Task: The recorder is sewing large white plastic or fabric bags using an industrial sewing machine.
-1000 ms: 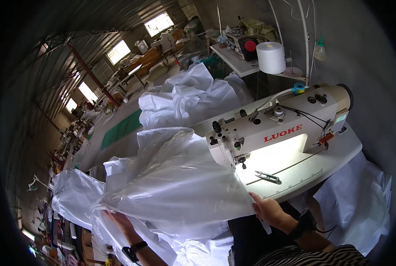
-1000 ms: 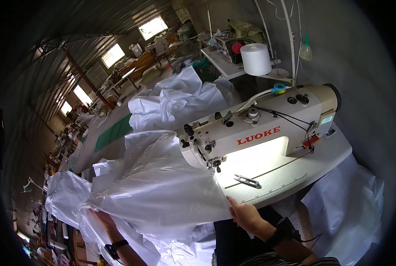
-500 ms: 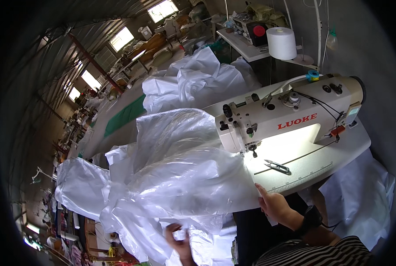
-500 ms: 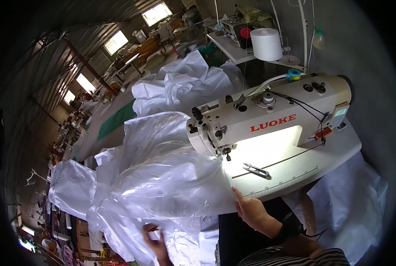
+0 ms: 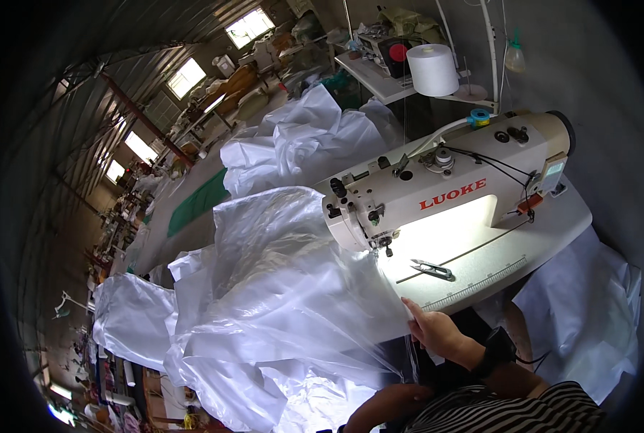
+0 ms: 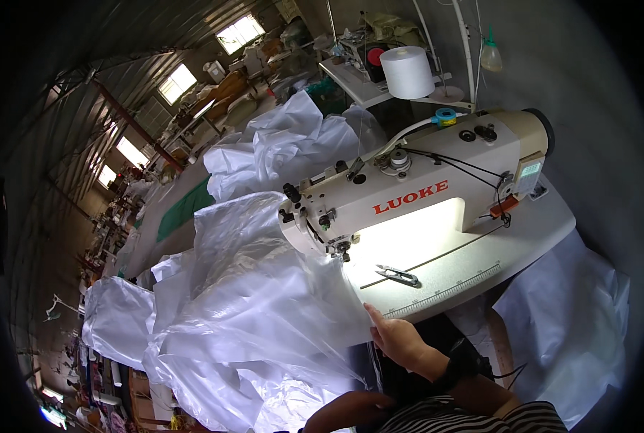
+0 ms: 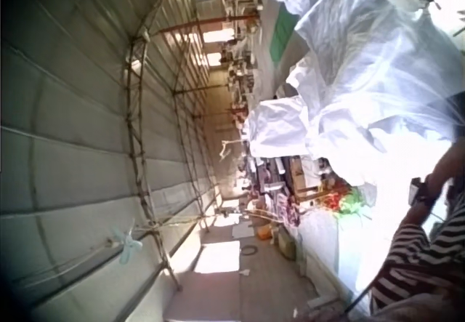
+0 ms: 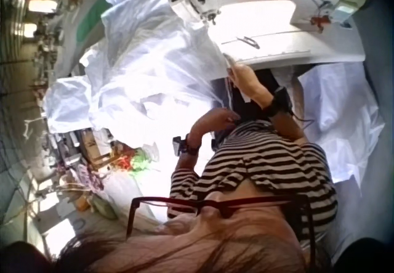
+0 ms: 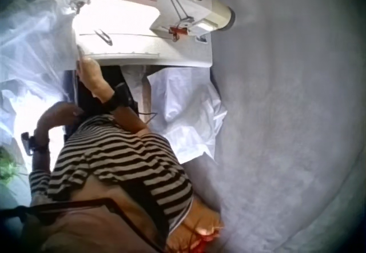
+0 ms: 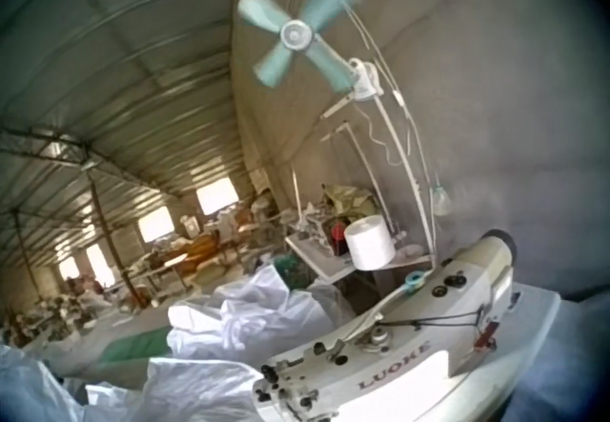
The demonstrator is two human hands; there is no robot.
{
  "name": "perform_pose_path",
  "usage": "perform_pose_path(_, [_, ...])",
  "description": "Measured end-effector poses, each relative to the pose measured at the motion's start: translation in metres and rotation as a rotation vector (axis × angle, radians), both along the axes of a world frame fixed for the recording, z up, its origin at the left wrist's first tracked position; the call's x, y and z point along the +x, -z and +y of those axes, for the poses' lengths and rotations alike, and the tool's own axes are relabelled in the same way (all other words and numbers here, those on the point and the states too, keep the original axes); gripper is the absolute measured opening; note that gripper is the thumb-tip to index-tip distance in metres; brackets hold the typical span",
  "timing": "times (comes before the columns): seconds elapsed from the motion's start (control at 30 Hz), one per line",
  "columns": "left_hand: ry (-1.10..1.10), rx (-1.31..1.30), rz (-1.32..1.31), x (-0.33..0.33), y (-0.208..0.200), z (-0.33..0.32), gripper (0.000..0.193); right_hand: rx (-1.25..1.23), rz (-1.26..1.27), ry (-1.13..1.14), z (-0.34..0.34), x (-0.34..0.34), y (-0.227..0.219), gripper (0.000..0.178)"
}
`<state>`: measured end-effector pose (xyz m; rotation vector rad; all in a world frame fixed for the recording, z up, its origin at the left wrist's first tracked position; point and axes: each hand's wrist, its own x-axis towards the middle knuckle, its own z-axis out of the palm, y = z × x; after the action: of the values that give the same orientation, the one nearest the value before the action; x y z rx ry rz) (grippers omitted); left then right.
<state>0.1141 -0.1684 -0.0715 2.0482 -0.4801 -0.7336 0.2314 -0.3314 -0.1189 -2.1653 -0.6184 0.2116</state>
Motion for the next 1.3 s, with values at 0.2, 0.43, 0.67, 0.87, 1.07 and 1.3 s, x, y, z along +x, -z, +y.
perform_pose_path(0.2, [-0.365, 0.430, -0.826, 0.063, -0.007, 0.062, 0.059, 0.067, 0.168, 0.005, -0.009, -0.002, -0.007, 0.055])
perform_pose_path(0.43, [-0.470, 0.619, -0.489, 0.055, 0.014, 0.102, 0.064, -0.089, -0.102, -0.045, -0.020, -0.003, -0.009, 0.057])
perform_pose_path(0.67, [-0.078, 0.514, -0.644, 0.051, 0.027, 0.050, 0.057, -0.200, -0.123, -0.023, -0.028, -0.004, -0.022, 0.055])
perform_pose_path(0.87, [-0.374, 0.433, -0.760, 0.058, 0.031, 0.064, 0.048, -0.155, -0.563, 0.087, -0.023, -0.001, -0.053, 0.045])
perform_pose_path(1.07, [-0.396, 0.368, -0.791, 0.066, 0.014, 0.067, 0.045, -0.368, -0.577, -0.137, 0.021, 0.016, -0.035, 0.028])
perform_pose_path(1.3, [-0.356, 0.264, -0.815, 0.100, 0.010, 0.066, 0.047, -0.362, -0.730, -0.038, 0.015, 0.049, -0.029, 0.013])
